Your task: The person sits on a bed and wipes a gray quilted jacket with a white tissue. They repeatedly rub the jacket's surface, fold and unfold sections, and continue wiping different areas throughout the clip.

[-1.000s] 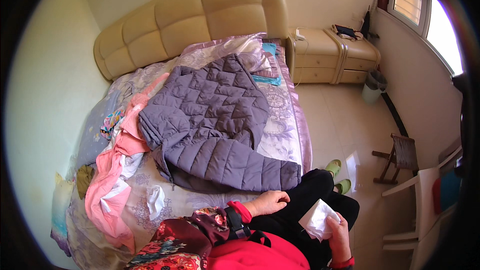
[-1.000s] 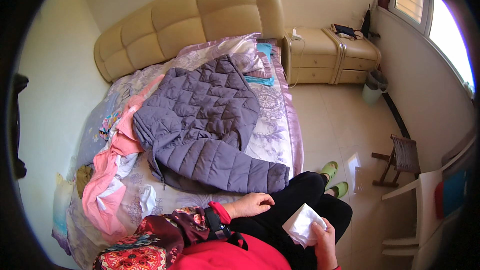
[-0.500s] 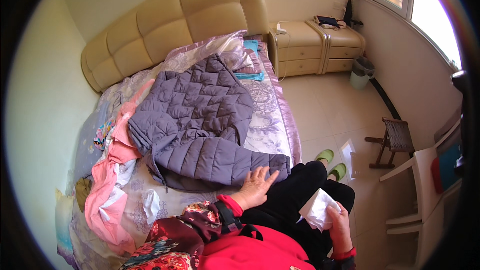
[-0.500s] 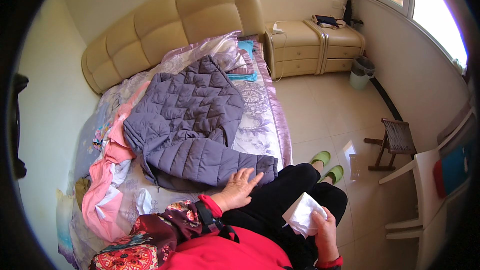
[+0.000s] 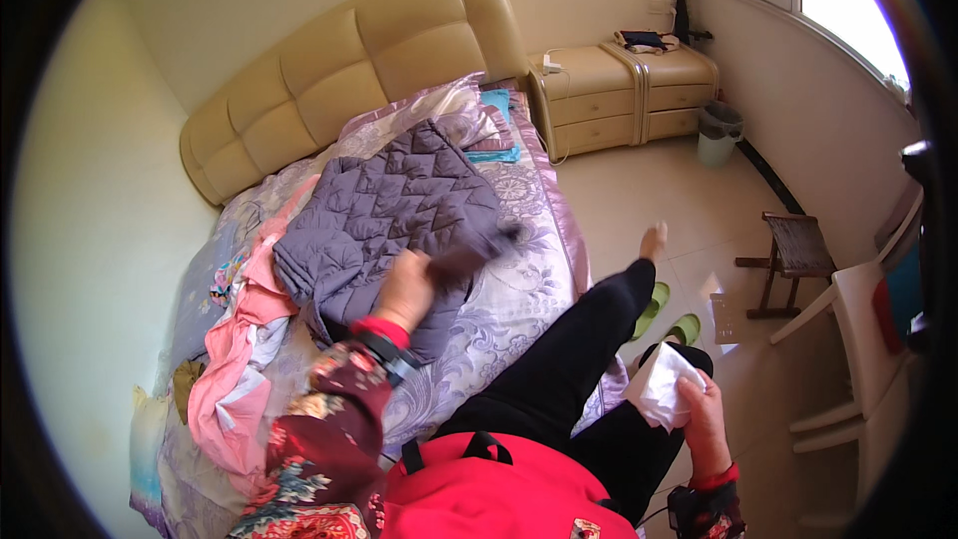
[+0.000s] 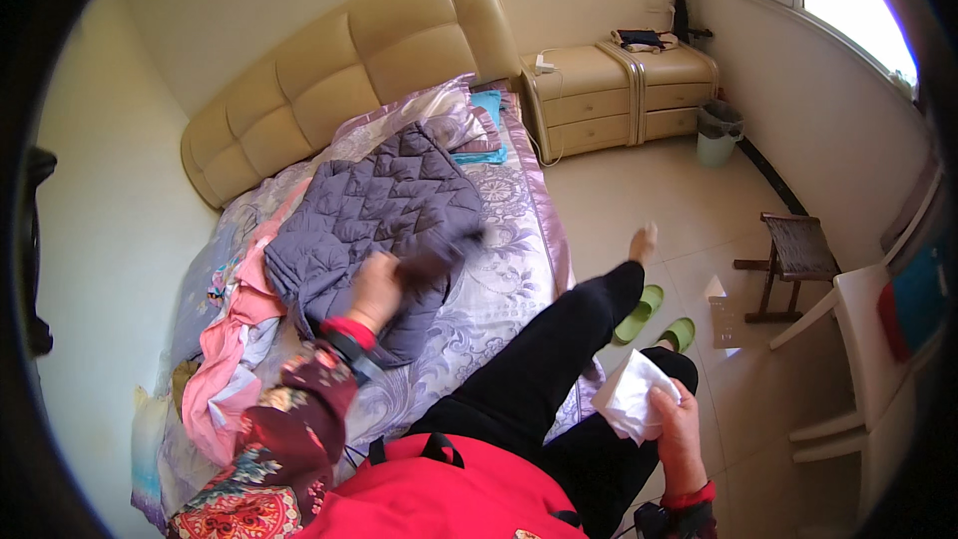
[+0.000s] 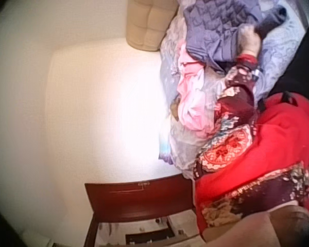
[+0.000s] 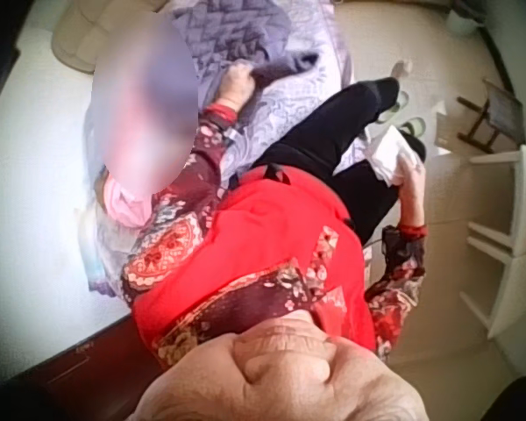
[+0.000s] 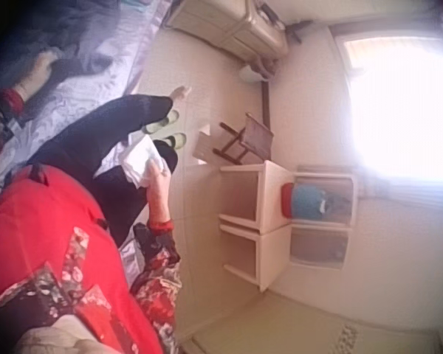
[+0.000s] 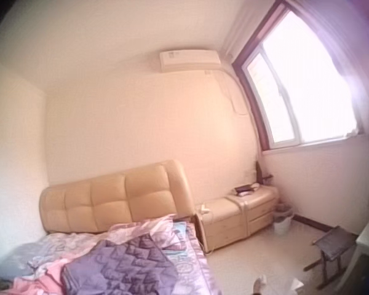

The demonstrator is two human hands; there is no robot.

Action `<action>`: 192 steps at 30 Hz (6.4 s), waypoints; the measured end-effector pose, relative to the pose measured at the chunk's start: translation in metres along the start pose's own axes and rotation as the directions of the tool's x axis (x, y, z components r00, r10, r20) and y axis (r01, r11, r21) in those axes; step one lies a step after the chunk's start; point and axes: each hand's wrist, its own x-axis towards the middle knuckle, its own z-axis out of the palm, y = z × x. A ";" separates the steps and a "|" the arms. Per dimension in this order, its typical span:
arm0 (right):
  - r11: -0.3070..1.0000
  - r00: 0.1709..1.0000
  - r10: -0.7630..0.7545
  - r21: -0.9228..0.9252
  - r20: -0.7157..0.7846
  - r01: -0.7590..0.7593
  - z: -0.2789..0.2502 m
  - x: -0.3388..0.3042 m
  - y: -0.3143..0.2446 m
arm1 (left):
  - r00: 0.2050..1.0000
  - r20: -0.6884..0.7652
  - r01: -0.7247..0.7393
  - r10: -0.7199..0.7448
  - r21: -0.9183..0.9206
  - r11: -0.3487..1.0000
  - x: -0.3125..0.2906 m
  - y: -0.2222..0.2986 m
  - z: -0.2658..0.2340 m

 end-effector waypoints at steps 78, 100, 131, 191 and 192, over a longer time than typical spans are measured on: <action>0.918 0.859 0.365 -0.290 0.359 -0.269 0.214 0.217 0.105 | 0.349 0.814 0.430 -0.466 -0.580 -0.692 -0.166 -0.052 0.005; 0.840 0.868 0.449 -0.431 0.212 -0.329 0.162 0.176 0.132 | 0.563 0.516 0.098 -0.646 -0.818 -0.567 -0.130 -0.112 -0.057; 0.934 0.977 0.207 -0.308 0.049 -0.182 0.158 0.154 0.113 | 0.495 0.814 0.356 -0.303 -0.508 -0.784 -0.128 -0.009 -0.063; -0.039 0.319 0.256 -0.321 0.912 0.946 0.133 0.127 0.153 | 0.520 0.794 0.508 -0.316 -0.585 -0.633 -0.168 -0.034 -0.048; -0.082 0.324 0.290 -0.314 0.901 0.946 0.135 0.130 0.149 | 0.516 0.772 0.478 -0.370 -0.618 -0.624 -0.167 -0.043 -0.051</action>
